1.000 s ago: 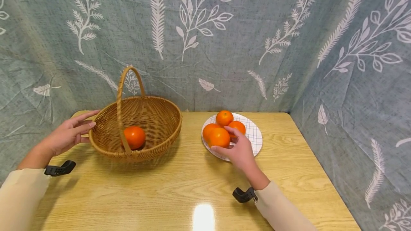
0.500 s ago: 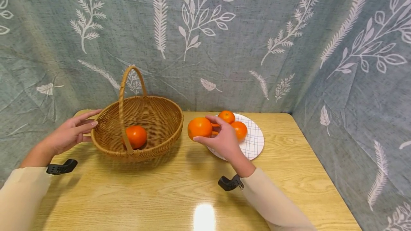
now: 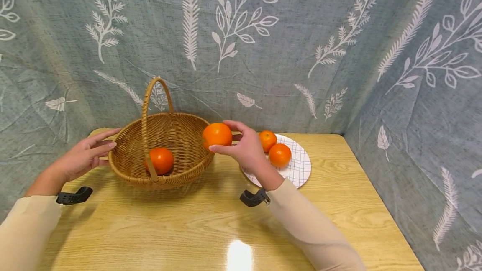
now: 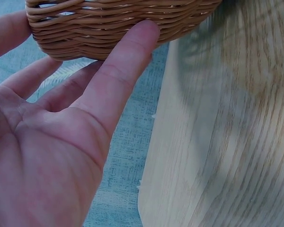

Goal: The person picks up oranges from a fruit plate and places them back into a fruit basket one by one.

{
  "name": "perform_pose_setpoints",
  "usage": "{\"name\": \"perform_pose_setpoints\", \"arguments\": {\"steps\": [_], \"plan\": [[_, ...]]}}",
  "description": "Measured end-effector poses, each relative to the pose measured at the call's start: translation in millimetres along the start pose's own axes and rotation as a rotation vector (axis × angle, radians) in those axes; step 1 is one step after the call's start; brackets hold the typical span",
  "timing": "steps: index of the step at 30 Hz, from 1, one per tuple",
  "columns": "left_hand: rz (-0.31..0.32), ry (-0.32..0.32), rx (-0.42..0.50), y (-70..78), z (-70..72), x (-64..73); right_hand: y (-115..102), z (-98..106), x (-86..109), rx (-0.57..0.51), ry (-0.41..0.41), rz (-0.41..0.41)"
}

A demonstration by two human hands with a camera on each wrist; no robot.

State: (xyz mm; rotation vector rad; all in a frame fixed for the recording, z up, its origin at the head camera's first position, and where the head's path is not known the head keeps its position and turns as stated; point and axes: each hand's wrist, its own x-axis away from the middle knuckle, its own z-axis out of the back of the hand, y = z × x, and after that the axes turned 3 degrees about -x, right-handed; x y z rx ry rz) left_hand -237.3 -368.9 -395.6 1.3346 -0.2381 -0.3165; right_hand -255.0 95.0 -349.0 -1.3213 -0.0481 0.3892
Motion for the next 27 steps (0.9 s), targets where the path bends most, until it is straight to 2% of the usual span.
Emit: {"name": "perform_pose_setpoints", "arguments": {"steps": [10, 19, 27], "plan": [[0.008, -0.008, 0.027, -1.2, 2.0, -0.7, -14.5, -16.9, -25.7, -0.008, -0.009, 0.022], [0.005, -0.017, 0.045, -1.7, 1.1, -0.6, -15.3, -36.8, -52.2, -0.081, -0.046, 0.033], [-0.015, -0.02, 0.035, -2.0, 0.9, 0.3, -15.3, -55.2, -74.6, -0.062, -0.085, 0.004]]}}
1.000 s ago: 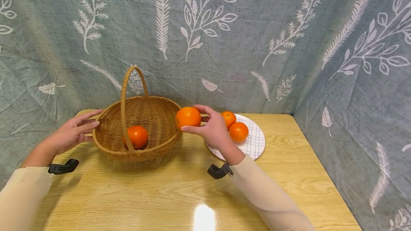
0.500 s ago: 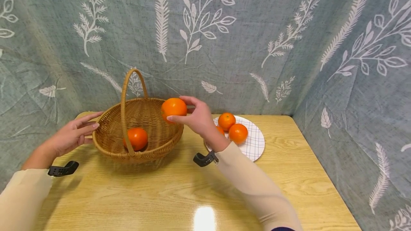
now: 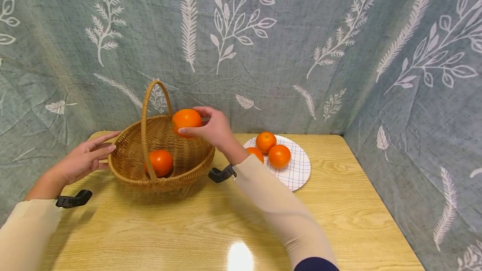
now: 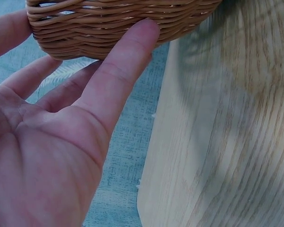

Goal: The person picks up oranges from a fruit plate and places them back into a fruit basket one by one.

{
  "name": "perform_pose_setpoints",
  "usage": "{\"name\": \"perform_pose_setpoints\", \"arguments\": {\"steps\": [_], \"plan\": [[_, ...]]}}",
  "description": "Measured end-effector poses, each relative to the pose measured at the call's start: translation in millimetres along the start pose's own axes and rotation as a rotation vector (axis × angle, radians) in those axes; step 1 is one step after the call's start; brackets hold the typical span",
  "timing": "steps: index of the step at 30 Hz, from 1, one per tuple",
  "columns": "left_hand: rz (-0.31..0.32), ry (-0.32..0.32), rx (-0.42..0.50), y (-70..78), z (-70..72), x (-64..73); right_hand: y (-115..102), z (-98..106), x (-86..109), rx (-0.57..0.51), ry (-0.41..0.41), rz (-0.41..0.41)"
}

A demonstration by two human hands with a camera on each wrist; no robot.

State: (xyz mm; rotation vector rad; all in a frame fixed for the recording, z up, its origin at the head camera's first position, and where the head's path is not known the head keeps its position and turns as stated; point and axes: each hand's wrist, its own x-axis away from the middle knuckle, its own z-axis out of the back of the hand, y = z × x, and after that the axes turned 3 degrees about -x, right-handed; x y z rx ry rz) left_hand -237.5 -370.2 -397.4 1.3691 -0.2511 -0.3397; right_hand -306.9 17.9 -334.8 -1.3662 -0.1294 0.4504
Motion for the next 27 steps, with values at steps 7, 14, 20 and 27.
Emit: {"name": "perform_pose_setpoints", "arguments": {"steps": [7, 14, 20, 27], "plan": [[-0.006, 0.022, -0.015, -0.5, 0.4, -0.3, -0.5, -16.0, -18.1, 0.02, -0.019, -0.032], [-0.015, 0.013, -0.001, -2.8, 0.4, -1.0, -2.0, -27.3, -30.6, 0.034, -0.022, -0.057], [-0.023, 0.008, -0.003, -1.5, 0.0, -1.4, -1.9, -34.1, -42.1, 0.016, -0.038, -0.094], [-0.014, 0.016, -0.003, -1.3, 0.5, -1.7, 0.1, -43.2, -52.5, 0.097, -0.049, -0.079]]}}
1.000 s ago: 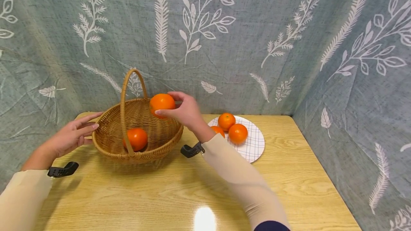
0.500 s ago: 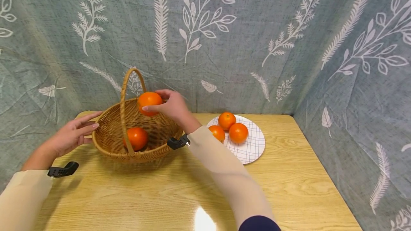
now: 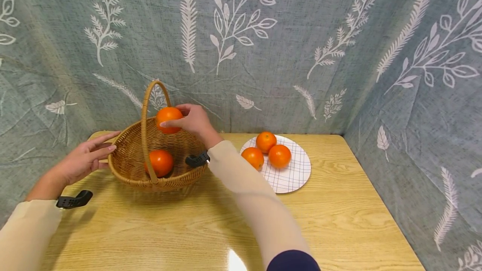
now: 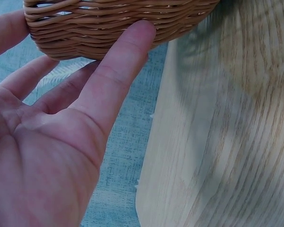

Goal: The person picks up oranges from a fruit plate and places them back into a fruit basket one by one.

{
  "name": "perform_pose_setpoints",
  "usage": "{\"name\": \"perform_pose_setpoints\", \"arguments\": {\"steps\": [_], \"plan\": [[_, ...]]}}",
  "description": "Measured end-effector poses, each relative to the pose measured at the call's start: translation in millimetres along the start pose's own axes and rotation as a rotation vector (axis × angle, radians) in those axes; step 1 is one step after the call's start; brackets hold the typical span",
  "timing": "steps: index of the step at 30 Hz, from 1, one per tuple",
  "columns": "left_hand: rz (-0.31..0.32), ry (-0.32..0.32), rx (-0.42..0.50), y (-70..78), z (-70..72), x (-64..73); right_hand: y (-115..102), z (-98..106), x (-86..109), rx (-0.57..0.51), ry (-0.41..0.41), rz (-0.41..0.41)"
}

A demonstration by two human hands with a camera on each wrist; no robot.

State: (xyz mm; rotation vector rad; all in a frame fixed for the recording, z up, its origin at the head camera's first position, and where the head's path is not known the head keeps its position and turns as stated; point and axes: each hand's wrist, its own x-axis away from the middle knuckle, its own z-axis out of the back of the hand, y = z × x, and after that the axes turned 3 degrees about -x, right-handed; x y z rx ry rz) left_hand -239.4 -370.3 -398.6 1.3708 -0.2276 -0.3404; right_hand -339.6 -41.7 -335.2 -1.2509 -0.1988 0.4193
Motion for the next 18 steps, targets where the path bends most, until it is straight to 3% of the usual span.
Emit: {"name": "perform_pose_setpoints", "arguments": {"steps": [18], "plan": [[0.009, 0.002, 0.004, -3.4, 1.4, -0.4, 16.3, -36.5, -16.8, 0.317, 0.004, -0.128]]}}
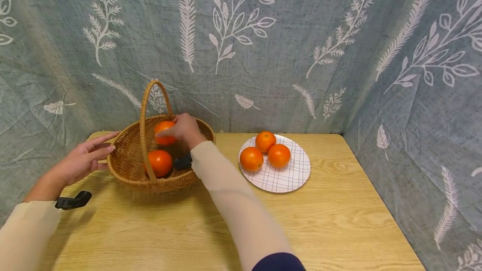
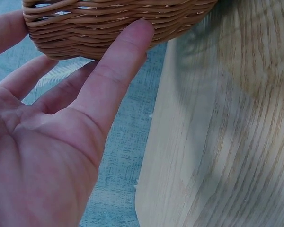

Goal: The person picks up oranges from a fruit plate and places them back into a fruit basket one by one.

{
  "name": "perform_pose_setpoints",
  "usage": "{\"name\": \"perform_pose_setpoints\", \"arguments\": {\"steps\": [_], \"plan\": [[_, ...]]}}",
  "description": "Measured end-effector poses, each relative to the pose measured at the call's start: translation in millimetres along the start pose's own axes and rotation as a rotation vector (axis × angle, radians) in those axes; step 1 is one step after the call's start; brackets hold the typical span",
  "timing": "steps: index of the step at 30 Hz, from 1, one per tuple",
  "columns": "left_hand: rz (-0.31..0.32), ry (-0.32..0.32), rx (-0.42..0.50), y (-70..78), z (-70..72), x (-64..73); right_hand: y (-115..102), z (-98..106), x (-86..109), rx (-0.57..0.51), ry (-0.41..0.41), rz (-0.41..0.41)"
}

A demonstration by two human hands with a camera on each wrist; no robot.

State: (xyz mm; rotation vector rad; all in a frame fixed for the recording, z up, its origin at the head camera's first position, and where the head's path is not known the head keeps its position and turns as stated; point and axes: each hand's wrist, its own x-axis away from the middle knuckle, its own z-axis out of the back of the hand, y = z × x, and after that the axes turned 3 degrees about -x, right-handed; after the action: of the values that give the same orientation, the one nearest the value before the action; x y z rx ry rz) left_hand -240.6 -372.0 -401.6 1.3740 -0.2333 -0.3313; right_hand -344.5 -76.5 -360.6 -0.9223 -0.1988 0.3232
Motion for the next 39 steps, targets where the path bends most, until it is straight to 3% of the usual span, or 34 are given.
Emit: {"name": "perform_pose_setpoints", "arguments": {"steps": [6, 10, 17, 22, 30, 39], "plan": [[-0.004, 0.001, -0.004, 3.0, -1.2, 0.0, -9.5, -9.2, 4.0, 0.09, -0.022, -0.071], [-0.01, -0.001, -0.002, 5.1, -2.3, -0.3, -11.7, -10.1, 4.4, 0.186, -0.037, -0.073], [-0.003, 0.001, -0.008, 7.3, -4.2, 0.4, -8.6, -9.8, -5.2, 0.319, -0.22, -0.08], [0.0, 0.007, -0.01, 7.6, -4.5, 1.0, -7.2, -12.5, -6.7, 0.36, -0.268, -0.079], [0.005, 0.004, -0.018, 4.8, -3.5, 1.8, -5.6, -7.6, -7.1, 0.331, -0.3, -0.088], [0.002, 0.009, -0.001, 5.0, -4.5, 1.2, -1.6, 26.8, 11.2, 0.188, -0.239, -0.01]]}}
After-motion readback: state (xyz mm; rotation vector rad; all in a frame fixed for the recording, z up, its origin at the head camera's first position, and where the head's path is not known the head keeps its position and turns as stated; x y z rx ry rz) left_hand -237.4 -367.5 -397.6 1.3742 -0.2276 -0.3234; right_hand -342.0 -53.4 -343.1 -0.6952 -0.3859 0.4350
